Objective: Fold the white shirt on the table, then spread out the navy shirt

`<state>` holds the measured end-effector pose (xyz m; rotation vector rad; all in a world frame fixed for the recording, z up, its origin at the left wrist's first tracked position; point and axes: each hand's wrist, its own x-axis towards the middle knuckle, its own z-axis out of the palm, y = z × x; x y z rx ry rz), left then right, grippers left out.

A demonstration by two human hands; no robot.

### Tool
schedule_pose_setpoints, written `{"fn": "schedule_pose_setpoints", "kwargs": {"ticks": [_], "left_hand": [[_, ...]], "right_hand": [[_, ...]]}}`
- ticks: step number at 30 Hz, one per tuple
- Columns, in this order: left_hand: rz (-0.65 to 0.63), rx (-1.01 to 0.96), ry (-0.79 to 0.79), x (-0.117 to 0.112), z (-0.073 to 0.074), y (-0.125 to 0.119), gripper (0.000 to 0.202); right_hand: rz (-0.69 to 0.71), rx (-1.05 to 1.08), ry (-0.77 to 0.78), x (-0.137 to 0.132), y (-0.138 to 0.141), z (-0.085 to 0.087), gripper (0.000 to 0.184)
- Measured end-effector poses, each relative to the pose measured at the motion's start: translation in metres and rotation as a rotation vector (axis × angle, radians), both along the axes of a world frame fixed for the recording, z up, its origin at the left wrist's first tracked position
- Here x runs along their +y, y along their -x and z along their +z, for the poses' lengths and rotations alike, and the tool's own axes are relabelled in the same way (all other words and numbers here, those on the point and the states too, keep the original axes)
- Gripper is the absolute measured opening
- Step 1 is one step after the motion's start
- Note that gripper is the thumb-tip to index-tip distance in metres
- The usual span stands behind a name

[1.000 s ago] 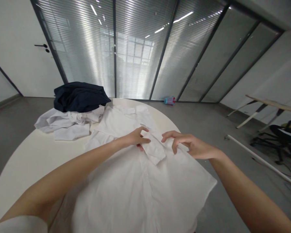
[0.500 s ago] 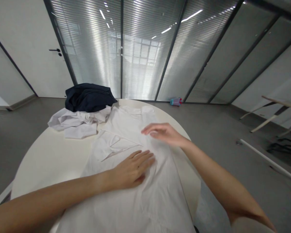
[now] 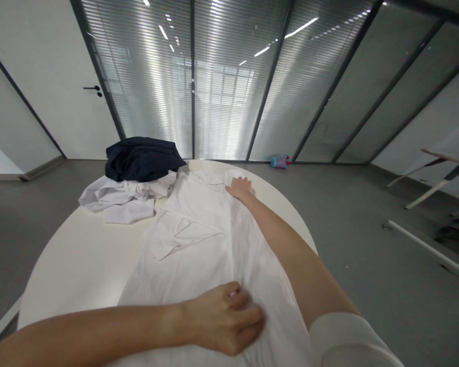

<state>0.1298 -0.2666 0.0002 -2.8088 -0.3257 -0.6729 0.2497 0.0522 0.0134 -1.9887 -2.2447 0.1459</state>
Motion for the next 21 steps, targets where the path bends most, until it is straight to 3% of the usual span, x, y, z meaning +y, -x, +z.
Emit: {"fn": "schedule_pose_setpoints", "kwargs": {"ticks": [5,12,19,21], "left_hand": [[-0.102,-0.151,0.002,0.0,-0.006,0.0,0.017],[-0.205,-0.145,0.042,0.008,-0.004,-0.003,0.026],[-0.305,0.065,0.174,0.007,-0.009,-0.003,0.022],[-0.258,0.057,0.247,0.005,-0.007,-0.001,0.021]], "right_hand": [[-0.067,-0.01,-0.008,0.013,0.016,-0.002,0.038],[-0.04,0.028,0.047,0.018,0.016,-0.01,0.042],[0.042,0.037,0.04,0.026,0.021,-0.02,0.075],[0.059,0.026,0.089,0.027,0.024,-0.026,0.085]]}}
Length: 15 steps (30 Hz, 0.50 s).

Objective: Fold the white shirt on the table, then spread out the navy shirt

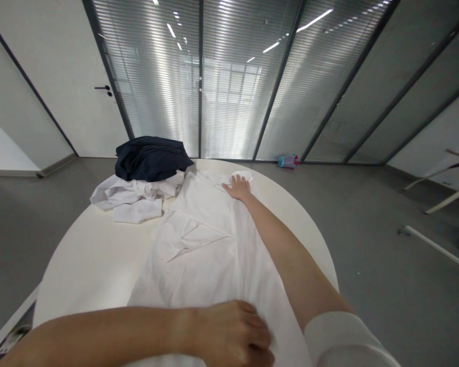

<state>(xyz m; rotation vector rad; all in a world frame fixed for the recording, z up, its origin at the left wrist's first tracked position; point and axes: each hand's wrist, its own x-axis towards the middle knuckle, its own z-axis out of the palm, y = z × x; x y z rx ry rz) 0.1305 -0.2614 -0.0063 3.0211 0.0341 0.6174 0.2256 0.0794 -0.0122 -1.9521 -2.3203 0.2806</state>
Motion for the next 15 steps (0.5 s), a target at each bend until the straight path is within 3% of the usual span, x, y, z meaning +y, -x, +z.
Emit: {"fn": "schedule_pose_setpoints", "kwargs": {"ticks": [4,9,12,15], "left_hand": [[0.129,-0.025,-0.001,-0.006,0.001,0.005,0.041],[0.145,-0.005,-0.031,-0.012,-0.004,0.003,0.043],[0.11,-0.074,0.119,-0.003,0.012,0.01,0.037],[0.296,-0.256,0.262,0.019,0.045,0.043,0.043]], "right_hand": [[0.014,-0.021,0.06,0.003,0.001,-0.006,0.093],[0.027,-0.027,0.055,-0.004,0.001,0.003,0.087],[0.127,-0.054,-0.114,-0.019,0.009,0.017,0.07],[0.328,-0.058,-0.254,-0.047,0.025,0.032,0.042]]}}
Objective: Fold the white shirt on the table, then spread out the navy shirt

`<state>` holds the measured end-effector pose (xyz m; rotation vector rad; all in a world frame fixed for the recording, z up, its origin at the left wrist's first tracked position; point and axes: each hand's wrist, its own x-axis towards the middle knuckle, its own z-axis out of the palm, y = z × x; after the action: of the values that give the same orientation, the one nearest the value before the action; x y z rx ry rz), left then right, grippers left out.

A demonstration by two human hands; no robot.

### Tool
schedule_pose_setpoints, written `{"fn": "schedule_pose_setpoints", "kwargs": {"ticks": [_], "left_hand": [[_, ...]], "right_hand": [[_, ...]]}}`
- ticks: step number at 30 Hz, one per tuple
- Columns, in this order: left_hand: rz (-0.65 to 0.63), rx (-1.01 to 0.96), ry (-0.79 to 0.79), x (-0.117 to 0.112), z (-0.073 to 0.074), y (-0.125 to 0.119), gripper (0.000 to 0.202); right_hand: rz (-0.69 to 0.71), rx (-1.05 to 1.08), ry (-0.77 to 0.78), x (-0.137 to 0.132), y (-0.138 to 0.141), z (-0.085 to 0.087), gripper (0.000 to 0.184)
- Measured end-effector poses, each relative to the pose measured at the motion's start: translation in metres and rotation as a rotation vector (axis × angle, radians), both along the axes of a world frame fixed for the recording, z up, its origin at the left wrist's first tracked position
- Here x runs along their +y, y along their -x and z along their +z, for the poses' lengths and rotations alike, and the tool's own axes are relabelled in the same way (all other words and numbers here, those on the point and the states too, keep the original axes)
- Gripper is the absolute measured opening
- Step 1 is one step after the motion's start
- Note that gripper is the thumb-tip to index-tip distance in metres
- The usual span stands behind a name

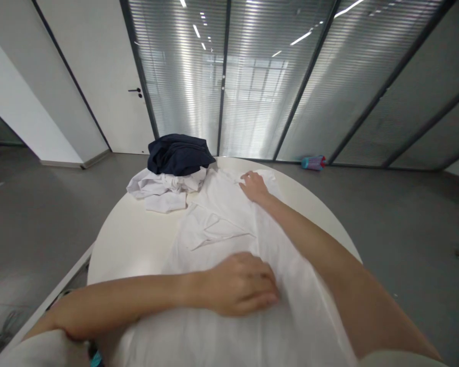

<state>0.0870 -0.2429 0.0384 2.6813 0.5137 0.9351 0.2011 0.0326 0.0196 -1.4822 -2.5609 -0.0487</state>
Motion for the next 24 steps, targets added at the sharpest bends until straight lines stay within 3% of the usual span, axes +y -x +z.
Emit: {"fn": "schedule_pose_setpoints", "kwargs": {"ticks": [3,6,8,11,13,16,24], "left_hand": [[0.438,-0.202,0.044,0.038,0.024,0.056,0.044],[0.849,-0.272,0.206,0.086,0.022,0.112,0.037],[0.975,-0.221,0.473,0.113,0.009,0.14,0.024],[1.017,-0.16,0.666,0.136,-0.012,0.163,0.019],[1.022,-0.147,0.698,0.14,-0.021,0.169,0.021],[1.01,-0.145,0.755,0.141,-0.026,0.17,0.031],[0.966,-0.323,0.854,0.149,-0.023,0.161,0.031]], "right_hand": [[0.387,-0.008,0.005,-0.047,0.025,0.01,0.03],[0.869,-0.009,-0.059,-0.113,0.054,0.015,0.026],[1.144,-0.022,-0.101,-0.159,0.073,0.015,0.023],[1.439,-0.054,-0.157,-0.22,0.095,0.013,0.029],[1.535,-0.08,-0.188,-0.249,0.106,0.011,0.038],[1.57,-0.13,-0.189,-0.273,0.117,0.011,0.04],[1.561,-0.161,-0.217,-0.278,0.115,0.024,0.028]]}}
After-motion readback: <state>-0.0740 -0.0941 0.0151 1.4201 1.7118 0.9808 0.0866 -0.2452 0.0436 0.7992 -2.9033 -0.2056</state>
